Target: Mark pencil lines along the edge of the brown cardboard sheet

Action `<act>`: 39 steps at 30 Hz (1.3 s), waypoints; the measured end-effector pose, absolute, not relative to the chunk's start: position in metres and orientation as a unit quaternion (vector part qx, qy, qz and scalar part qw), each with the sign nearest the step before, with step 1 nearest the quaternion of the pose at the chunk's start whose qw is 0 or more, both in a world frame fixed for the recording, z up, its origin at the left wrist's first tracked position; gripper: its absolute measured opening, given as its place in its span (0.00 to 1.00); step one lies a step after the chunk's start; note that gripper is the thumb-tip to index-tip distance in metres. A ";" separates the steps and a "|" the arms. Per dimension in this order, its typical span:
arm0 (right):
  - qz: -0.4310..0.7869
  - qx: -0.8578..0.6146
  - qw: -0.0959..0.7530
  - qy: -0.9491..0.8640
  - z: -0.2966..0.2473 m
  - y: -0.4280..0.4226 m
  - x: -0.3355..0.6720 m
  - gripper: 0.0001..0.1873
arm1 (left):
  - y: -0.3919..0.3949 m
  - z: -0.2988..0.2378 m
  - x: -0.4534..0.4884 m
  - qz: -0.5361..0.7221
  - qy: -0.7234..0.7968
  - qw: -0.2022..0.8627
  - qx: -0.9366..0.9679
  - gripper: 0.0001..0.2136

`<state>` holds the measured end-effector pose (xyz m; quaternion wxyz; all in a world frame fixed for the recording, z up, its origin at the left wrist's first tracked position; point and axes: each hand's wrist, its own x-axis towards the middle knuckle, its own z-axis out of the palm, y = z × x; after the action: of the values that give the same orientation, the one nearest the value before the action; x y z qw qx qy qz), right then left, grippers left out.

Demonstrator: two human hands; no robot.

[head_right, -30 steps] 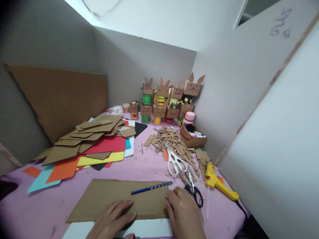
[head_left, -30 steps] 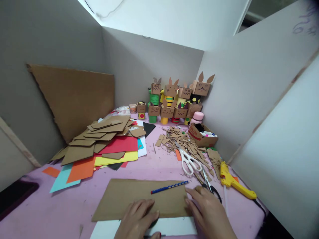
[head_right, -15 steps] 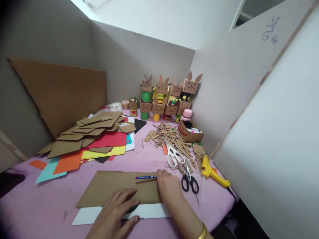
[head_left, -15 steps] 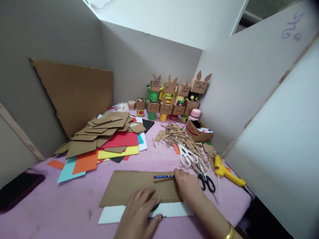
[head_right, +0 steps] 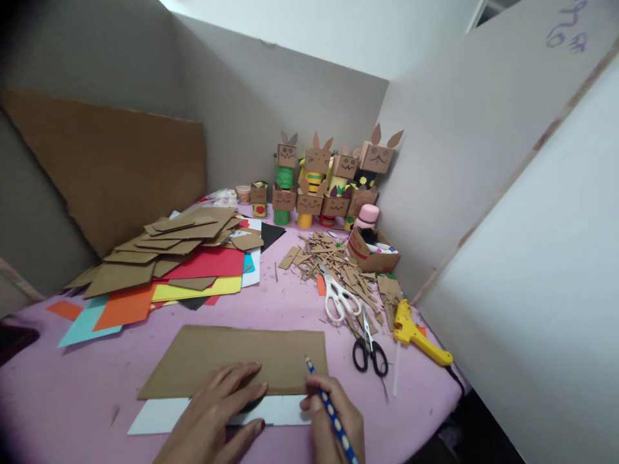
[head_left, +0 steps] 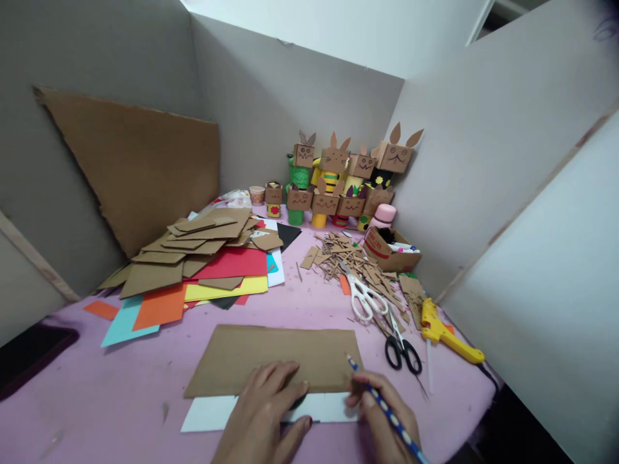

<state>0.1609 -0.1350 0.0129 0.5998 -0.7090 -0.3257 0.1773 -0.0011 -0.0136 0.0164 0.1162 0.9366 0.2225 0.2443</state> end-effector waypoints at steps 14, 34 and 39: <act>0.307 -0.717 0.492 -0.386 0.009 -0.128 0.152 0.10 | -0.016 0.015 0.001 0.225 0.244 0.155 0.931 0.14; 0.219 -0.770 0.394 -0.452 0.016 -0.125 0.151 0.16 | -0.018 0.016 0.000 0.197 0.264 0.191 0.925 0.14; 0.201 -0.768 0.394 -0.463 0.015 -0.125 0.151 0.15 | -0.017 0.015 0.001 0.202 0.259 0.182 0.927 0.15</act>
<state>0.1513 -0.1251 0.0152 0.3940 -0.7680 -0.4631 0.2012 0.0006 -0.0171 0.0152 0.1821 0.9268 0.2589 0.2021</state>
